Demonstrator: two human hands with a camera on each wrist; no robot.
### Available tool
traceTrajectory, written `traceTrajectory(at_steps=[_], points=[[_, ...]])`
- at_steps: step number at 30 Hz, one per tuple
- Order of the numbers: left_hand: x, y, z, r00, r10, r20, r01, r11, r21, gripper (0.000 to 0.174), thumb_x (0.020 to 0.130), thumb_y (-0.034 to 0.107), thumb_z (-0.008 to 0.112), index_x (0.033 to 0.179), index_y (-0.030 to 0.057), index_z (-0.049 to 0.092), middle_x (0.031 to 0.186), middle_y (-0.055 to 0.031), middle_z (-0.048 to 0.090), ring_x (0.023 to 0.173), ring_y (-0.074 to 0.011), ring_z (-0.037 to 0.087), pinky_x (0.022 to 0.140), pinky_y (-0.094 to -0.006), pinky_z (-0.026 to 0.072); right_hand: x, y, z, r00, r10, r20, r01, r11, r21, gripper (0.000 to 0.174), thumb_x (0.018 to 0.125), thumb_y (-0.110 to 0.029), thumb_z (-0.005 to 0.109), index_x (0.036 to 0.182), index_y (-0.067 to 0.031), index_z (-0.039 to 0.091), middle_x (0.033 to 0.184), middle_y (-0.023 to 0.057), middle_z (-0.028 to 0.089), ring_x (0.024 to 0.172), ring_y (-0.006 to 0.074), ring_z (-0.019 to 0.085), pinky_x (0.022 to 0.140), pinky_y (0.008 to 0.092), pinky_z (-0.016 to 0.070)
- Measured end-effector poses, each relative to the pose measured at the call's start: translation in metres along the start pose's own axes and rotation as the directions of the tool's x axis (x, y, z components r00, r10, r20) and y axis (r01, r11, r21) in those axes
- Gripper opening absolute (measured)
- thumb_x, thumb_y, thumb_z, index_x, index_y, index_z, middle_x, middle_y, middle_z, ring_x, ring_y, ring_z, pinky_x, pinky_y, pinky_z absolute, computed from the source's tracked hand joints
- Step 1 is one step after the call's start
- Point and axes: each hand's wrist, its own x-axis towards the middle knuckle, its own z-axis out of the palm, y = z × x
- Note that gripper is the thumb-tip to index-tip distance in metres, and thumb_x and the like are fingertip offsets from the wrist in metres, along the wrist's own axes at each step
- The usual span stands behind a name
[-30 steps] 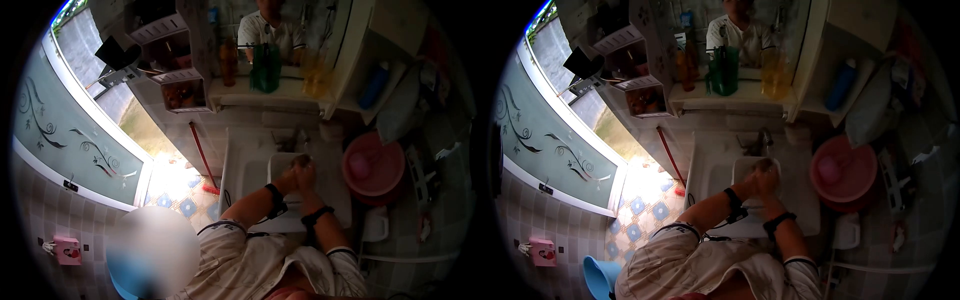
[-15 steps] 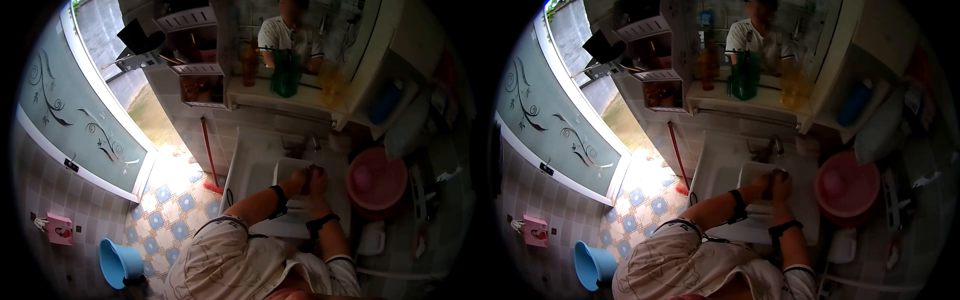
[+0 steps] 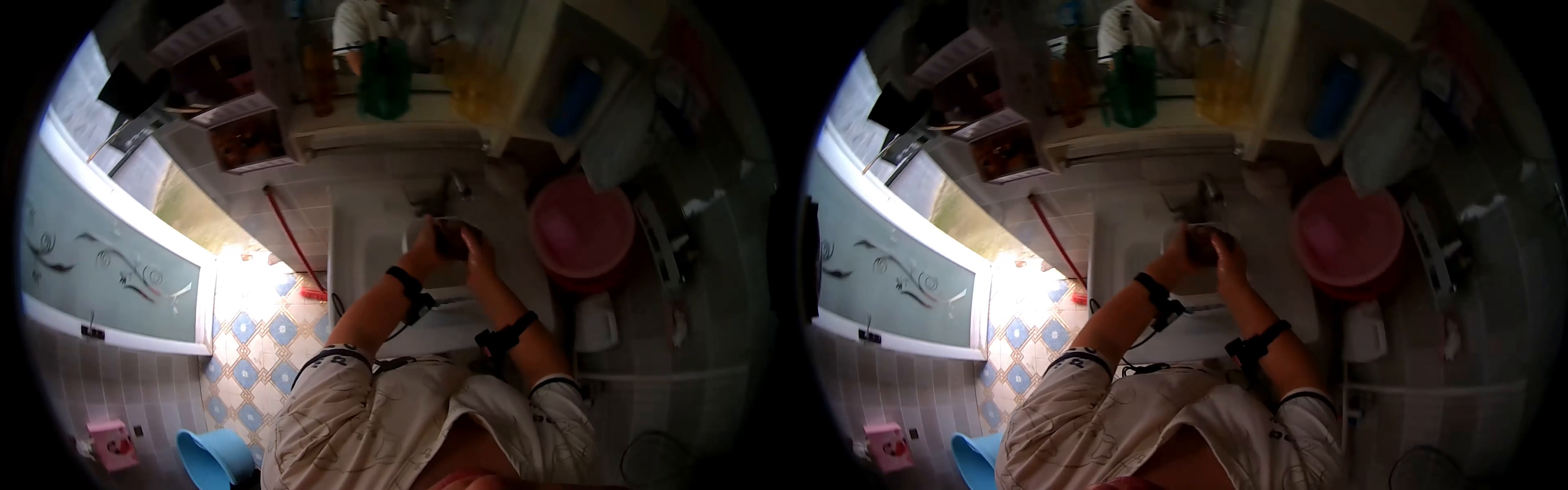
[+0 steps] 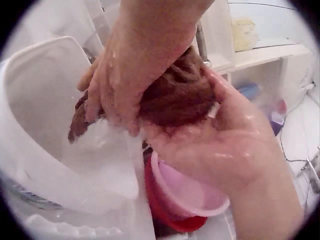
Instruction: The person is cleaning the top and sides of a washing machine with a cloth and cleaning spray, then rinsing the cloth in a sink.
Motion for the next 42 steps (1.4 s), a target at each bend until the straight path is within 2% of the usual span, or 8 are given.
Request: traceTrajectory(at_steps=[11, 16, 23, 27, 31, 38, 40, 42], points=[[-0.015, 0.018, 0.028, 0.980, 0.168, -0.110, -0.135, 0.956, 0.259, 0.076, 0.081, 0.064, 0.041, 0.122, -0.0008, 0.044, 0.115, -0.0157, 0.052, 0.105, -0.0291, 0.051, 0.095, -0.0373, 0.0374, -0.001, -0.029, -0.029, 0.996, 0.049, -0.076, -0.058, 0.990, -0.125, 0.045, 0.083, -0.040, 0.056, 0.108, -0.0032, 0.056, 0.102, 0.0042, 0.056, 0.093, 0.0137, 0.052, 0.079, 0.0285, 0.0419], [-0.028, -0.001, 0.060, 0.908, 0.410, -0.085, -0.148, 0.504, 0.851, 0.054, 0.081, 0.044, 0.059, 0.114, 0.0015, 0.051, 0.107, -0.0127, 0.056, 0.101, -0.0256, 0.053, 0.089, -0.0356, 0.0421, 0.012, -0.023, -0.026, 0.976, 0.200, 0.082, -0.178, 0.957, -0.228, 0.042, 0.085, -0.042, 0.052, 0.108, -0.0070, 0.055, 0.108, 0.0052, 0.056, 0.099, 0.0164, 0.052, 0.083, 0.0325, 0.0417], [-0.019, 0.015, 0.044, 1.000, 0.023, -0.012, -0.017, 0.927, 0.375, 0.039, 0.085, 0.040, 0.053, 0.097, 0.0033, 0.053, 0.101, -0.0122, 0.056, 0.095, -0.0252, 0.054, 0.084, -0.0390, 0.0450, 0.028, -0.012, -0.050, 0.980, 0.105, 0.168, -0.090, 0.991, -0.096, 0.058, 0.083, -0.056, 0.047, 0.112, -0.0067, 0.054, 0.109, 0.0073, 0.055, 0.097, 0.0197, 0.054, 0.078, 0.0341, 0.0449], [-0.043, 0.009, 0.088, 0.999, 0.043, 0.022, -0.047, 0.972, 0.231, 0.036, 0.086, 0.036, 0.054, 0.099, 0.0021, 0.053, 0.097, -0.0114, 0.057, 0.093, -0.0257, 0.055, 0.085, -0.0403, 0.0445, 0.015, -0.018, -0.042, 0.681, 0.336, 0.650, -0.636, 0.711, 0.299, 0.060, 0.082, -0.054, 0.050, 0.125, -0.0113, 0.044, 0.121, 0.0079, 0.051, 0.109, 0.0240, 0.052, 0.088, 0.0456, 0.0428], [-0.025, 0.014, 0.064, 0.995, -0.018, 0.096, -0.031, 0.874, 0.485, 0.033, 0.084, 0.029, 0.056, 0.102, 0.0011, 0.052, 0.096, -0.0116, 0.057, 0.090, -0.0265, 0.056, 0.083, -0.0405, 0.0457, 0.001, -0.027, -0.038, 0.539, 0.243, 0.806, -0.685, 0.684, 0.252, 0.061, 0.079, -0.049, 0.060, 0.125, -0.0135, 0.042, 0.122, 0.0071, 0.051, 0.108, 0.0243, 0.053, 0.085, 0.0482, 0.0454], [-0.013, 0.019, 0.064, 0.981, 0.190, 0.028, -0.094, 0.348, 0.933, 0.033, 0.073, 0.013, 0.064, 0.101, -0.0015, 0.054, 0.094, -0.0125, 0.058, 0.085, -0.0240, 0.059, 0.072, -0.0343, 0.0473, 0.013, -0.021, -0.013, 0.757, 0.500, 0.421, -0.191, 0.786, -0.589, 0.037, 0.075, -0.031, 0.065, 0.105, -0.0107, 0.056, 0.096, 0.0065, 0.063, 0.086, 0.0210, 0.061, 0.066, 0.0355, 0.0492], [0.009, 0.020, 0.036, 0.925, 0.315, 0.213, -0.193, -0.095, 0.977, 0.031, 0.073, 0.014, 0.063, 0.098, -0.0029, 0.055, 0.093, -0.0137, 0.059, 0.082, -0.0240, 0.059, 0.070, -0.0332, 0.0467, 0.020, -0.021, -0.002, 0.824, 0.413, 0.389, 0.002, 0.683, -0.730, 0.033, 0.074, -0.028, 0.063, 0.100, -0.0097, 0.058, 0.091, 0.0074, 0.064, 0.082, 0.0214, 0.062, 0.065, 0.0355, 0.0483], [0.019, 0.018, 0.031, 0.888, 0.399, 0.227, -0.132, -0.253, 0.959, 0.029, 0.073, 0.015, 0.061, 0.095, -0.0034, 0.057, 0.092, -0.0159, 0.060, 0.080, -0.0257, 0.060, 0.069, -0.0329, 0.0470, 0.025, -0.022, 0.005, 0.784, 0.211, 0.584, 0.598, -0.003, -0.802, 0.036, 0.073, -0.031, 0.062, 0.100, -0.0074, 0.058, 0.090, 0.0102, 0.064, 0.082, 0.0243, 0.062, 0.067, 0.0363, 0.0484]])
